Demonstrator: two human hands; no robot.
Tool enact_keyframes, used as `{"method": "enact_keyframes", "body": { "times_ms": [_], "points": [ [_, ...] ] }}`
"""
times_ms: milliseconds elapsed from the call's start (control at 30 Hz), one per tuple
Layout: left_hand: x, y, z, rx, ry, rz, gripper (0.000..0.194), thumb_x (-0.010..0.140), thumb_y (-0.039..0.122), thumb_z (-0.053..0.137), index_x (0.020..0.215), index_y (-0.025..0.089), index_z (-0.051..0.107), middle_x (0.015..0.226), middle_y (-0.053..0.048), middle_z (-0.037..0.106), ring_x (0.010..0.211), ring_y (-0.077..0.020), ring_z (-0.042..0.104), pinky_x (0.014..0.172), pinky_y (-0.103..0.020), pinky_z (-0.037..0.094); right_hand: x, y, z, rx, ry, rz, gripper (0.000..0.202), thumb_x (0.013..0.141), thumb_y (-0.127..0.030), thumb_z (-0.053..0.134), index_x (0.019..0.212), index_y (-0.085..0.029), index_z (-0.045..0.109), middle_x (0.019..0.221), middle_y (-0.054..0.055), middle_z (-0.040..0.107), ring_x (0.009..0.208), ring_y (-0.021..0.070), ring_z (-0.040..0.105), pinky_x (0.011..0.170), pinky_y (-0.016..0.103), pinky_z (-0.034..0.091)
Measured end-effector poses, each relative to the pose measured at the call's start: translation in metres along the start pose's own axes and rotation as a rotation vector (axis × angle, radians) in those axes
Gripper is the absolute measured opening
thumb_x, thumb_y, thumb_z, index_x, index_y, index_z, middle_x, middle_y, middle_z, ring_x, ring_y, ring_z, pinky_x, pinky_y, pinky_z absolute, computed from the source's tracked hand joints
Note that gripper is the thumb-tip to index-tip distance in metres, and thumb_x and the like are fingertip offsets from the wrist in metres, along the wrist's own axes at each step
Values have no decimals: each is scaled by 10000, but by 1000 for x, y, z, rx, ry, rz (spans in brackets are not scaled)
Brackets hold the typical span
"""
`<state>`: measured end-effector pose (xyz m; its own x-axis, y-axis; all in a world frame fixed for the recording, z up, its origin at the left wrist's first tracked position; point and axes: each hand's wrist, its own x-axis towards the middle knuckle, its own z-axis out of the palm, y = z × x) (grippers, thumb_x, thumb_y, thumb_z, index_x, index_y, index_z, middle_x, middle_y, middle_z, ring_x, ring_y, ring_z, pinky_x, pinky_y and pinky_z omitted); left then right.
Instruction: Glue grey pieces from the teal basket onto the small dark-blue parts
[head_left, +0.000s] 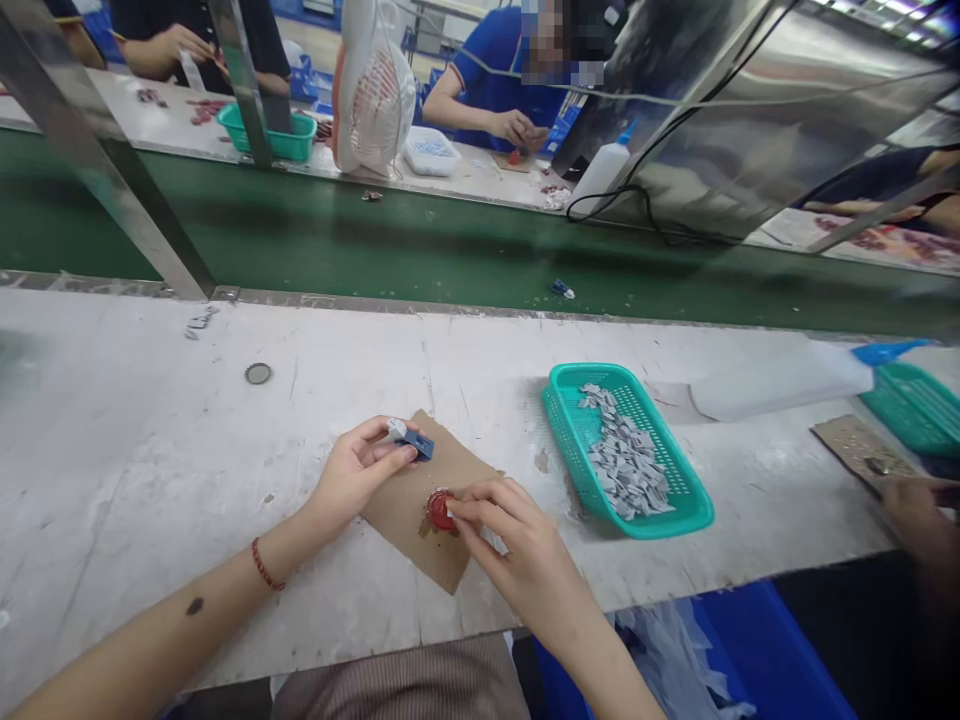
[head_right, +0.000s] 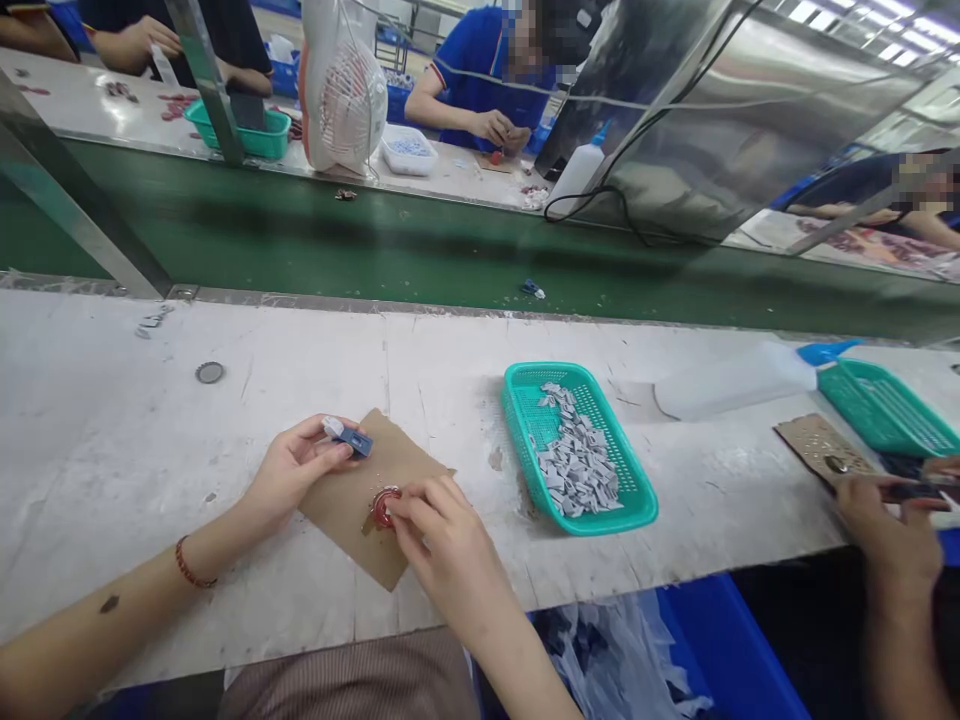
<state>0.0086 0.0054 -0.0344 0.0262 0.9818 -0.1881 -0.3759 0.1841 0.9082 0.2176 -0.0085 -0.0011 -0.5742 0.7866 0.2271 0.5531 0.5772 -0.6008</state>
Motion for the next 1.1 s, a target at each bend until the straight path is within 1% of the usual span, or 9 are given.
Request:
{"method": "enact_keyframes", "body": {
  "times_ms": [300,433,500,600,667,767,867,1000,1100],
  "points": [
    [-5,-9,4,4,-98,56,140,817,223,713,939,186,654,992,-41,692,856,-150,694,810,-285,582,-1,-1,1,18,-5,1,158,926,-75,572,965,-188,675,921,58,659,880,179,593,769,320,505],
    [-6,-13,5,16,-123,81,132,836,208,693,954,179,642,955,-46,694,849,-145,685,815,-275,564,1,0,0,99,5,51,164,919,-100,584,964,-196,710,917,57,677,887,182,613,781,330,506],
    [-6,-14,5,6,-117,87,122,835,203,695,939,176,639,958,-47,693,860,-145,682,814,-265,558,3,0,-2,219,21,147,147,903,-146,620,943,-218,741,899,49,690,876,182,634,775,325,515],
    [-7,-14,5,-14,-115,97,94,840,199,692,911,175,636,959,-45,691,877,-147,684,817,-259,555,9,3,-5,466,100,362,78,841,-247,708,879,-246,777,888,42,719,865,186,666,766,314,532],
    [-8,-15,5,-7,-122,94,86,848,199,685,918,176,641,956,-44,695,881,-149,690,822,-262,556,15,5,-6,644,148,492,80,789,-300,759,845,-252,788,901,42,741,867,191,683,768,311,543],
    [-10,-16,6,20,-123,86,107,852,202,681,953,183,653,964,-46,707,895,-158,699,829,-273,561,25,6,-5,835,148,595,120,734,-327,803,836,-262,797,910,35,761,870,187,697,772,295,554],
    [-11,-17,6,32,-112,101,126,841,201,691,964,186,663,961,-47,714,894,-166,703,818,-275,566,35,4,-2,883,138,586,120,726,-320,808,834,-268,800,905,28,759,875,181,698,788,290,560],
    [-11,-17,6,45,-108,127,136,845,194,684,980,189,674,963,-48,714,907,-174,704,819,-278,565,46,0,1,854,144,521,99,731,-295,798,823,-257,800,921,29,734,885,175,694,814,290,568],
    [-11,-17,6,40,-108,138,126,846,191,684,971,192,672,950,-42,709,898,-166,699,809,-269,564,50,-2,2,821,125,495,95,740,-271,784,832,-256,800,921,32,721,874,167,693,794,276,572]
  ]
}}
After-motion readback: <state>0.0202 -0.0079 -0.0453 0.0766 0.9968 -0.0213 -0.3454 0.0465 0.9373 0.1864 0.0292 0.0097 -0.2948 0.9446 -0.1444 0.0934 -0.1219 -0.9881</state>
